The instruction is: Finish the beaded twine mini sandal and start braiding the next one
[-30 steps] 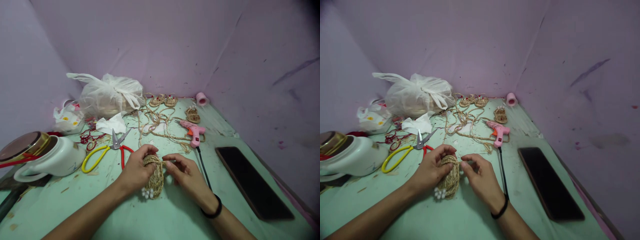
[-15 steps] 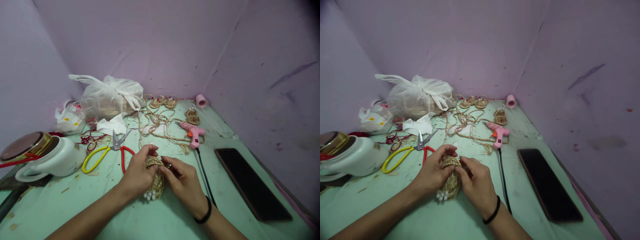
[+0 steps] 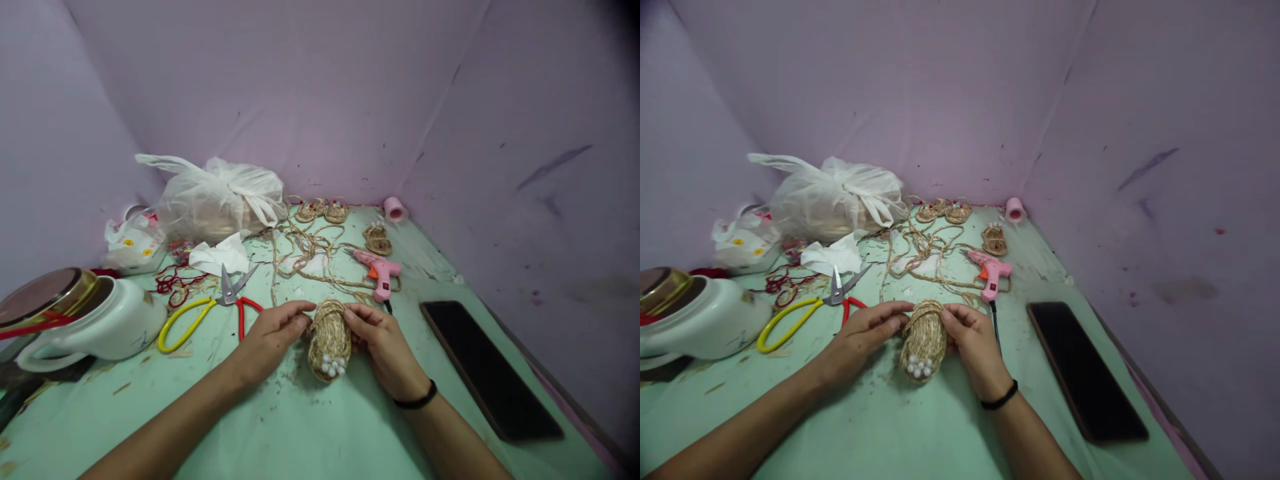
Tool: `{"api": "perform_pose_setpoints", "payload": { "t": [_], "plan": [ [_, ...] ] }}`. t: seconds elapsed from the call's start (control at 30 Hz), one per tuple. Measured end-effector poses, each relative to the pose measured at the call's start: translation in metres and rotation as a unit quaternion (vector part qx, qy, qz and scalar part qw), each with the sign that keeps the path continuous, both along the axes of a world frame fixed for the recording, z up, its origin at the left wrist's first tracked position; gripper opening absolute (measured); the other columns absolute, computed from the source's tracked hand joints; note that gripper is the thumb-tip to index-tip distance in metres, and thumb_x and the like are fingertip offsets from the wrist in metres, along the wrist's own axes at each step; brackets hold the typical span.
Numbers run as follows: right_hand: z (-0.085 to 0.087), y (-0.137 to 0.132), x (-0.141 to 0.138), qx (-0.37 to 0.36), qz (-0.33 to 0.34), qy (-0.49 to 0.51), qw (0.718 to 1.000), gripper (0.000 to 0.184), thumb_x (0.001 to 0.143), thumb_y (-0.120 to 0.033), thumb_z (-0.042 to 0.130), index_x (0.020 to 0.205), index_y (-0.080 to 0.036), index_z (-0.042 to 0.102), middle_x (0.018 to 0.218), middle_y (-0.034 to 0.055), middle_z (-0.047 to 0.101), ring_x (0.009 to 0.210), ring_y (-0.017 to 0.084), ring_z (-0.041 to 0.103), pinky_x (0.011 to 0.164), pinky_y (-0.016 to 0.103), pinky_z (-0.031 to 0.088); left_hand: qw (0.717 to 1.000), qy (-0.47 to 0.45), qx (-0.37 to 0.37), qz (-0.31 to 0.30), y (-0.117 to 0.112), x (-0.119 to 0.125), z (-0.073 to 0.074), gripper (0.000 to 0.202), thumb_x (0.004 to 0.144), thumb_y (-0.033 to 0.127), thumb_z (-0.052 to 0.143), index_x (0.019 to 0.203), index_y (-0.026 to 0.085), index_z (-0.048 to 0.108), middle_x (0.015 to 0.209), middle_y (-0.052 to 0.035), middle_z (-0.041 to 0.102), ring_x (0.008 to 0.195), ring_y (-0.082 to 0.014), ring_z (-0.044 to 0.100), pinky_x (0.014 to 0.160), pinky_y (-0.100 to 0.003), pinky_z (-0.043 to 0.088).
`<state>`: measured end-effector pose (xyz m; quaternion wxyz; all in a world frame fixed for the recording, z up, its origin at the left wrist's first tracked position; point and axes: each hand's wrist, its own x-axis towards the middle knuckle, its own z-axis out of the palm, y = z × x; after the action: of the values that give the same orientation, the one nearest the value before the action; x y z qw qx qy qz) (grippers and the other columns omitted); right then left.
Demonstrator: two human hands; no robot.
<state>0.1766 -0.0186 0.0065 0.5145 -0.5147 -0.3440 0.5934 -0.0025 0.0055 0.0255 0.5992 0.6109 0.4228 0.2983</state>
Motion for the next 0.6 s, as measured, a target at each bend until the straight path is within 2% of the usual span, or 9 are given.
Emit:
{"api": "perform_pose_setpoints", "payload": {
  "t": [0.07,0.13,0.2,0.27,0.37,0.5,0.6],
  "plan": [
    [0.001,0.000,0.000,-0.003,-0.007,0.002,1.000,0.029,0.059,-0.039,0.073,0.072,-0.014,0.065,0.053,-0.0028,0.054,0.044,0.008,0.040,0.042,0.021,0.029,0.993,0.080,0.082,-0.041,0.000,-0.002,0.002,0.026,0.081,0.031,0.048,0.096,0.016,0.063,0.088,-0.0053,0.065,0.083,-0.0189,0.057,0.075,-0.030,0.042],
    [0.001,0.000,0.000,-0.007,-0.009,0.002,1.000,0.030,0.058,-0.039,0.074,0.071,-0.014,0.066,0.053,-0.0025,0.054,0.044,0.008,0.040,0.042,0.021,0.028,0.971,0.148,0.172,-0.073,0.002,-0.005,0.004,0.024,0.080,0.030,0.047,0.081,0.015,0.065,0.076,-0.0045,0.063,0.074,-0.0178,0.055,0.070,-0.029,0.041],
    [0.000,0.000,0.000,-0.007,-0.010,0.002,1.000,0.030,0.057,-0.038,0.074,0.071,-0.013,0.066,0.053,-0.0022,0.055,0.044,0.008,0.040,0.042,0.021,0.028,0.951,0.186,0.234,-0.086,0.006,-0.009,0.007,0.024,0.080,0.028,0.047,0.074,0.014,0.065,0.071,-0.0048,0.061,0.071,-0.0175,0.053,0.069,-0.029,0.041],
    [-0.001,0.000,0.000,-0.005,-0.012,0.002,1.000,0.030,0.057,-0.038,0.075,0.071,-0.013,0.065,0.055,-0.0017,0.056,0.046,0.008,0.042,0.043,0.021,0.029,0.948,0.182,0.241,-0.098,0.009,-0.012,0.008,0.024,0.080,0.026,0.046,0.078,0.014,0.066,0.074,-0.0059,0.062,0.073,-0.0177,0.054,0.071,-0.030,0.041],
    [-0.002,0.000,0.000,-0.004,-0.011,0.005,1.000,0.030,0.059,-0.038,0.074,0.071,-0.013,0.065,0.056,-0.0012,0.057,0.047,0.008,0.043,0.044,0.021,0.030,0.962,0.155,0.203,-0.099,0.013,-0.017,0.010,0.023,0.081,0.025,0.046,0.085,0.015,0.067,0.080,-0.0063,0.064,0.076,-0.0176,0.056,0.070,-0.029,0.042],
    [-0.002,-0.002,-0.001,-0.005,-0.003,0.007,1.000,0.029,0.059,-0.038,0.074,0.071,-0.013,0.065,0.055,-0.0016,0.057,0.046,0.008,0.043,0.043,0.021,0.031,0.975,0.119,0.185,-0.033,0.015,-0.018,0.010,0.017,0.076,0.023,0.053,0.073,0.014,0.068,0.073,-0.0065,0.065,0.070,-0.0174,0.057,0.067,-0.029,0.042],
    [-0.002,-0.002,-0.003,-0.010,0.007,0.003,1.000,0.030,0.057,-0.040,0.075,0.068,-0.013,0.066,0.051,-0.0026,0.055,0.044,0.007,0.042,0.042,0.021,0.031,0.979,0.047,0.196,-0.020,0.013,-0.016,0.010,0.013,0.071,0.020,0.059,0.067,0.014,0.069,0.068,-0.0062,0.064,0.067,-0.0169,0.057,0.066,-0.030,0.043]
  ]
}}
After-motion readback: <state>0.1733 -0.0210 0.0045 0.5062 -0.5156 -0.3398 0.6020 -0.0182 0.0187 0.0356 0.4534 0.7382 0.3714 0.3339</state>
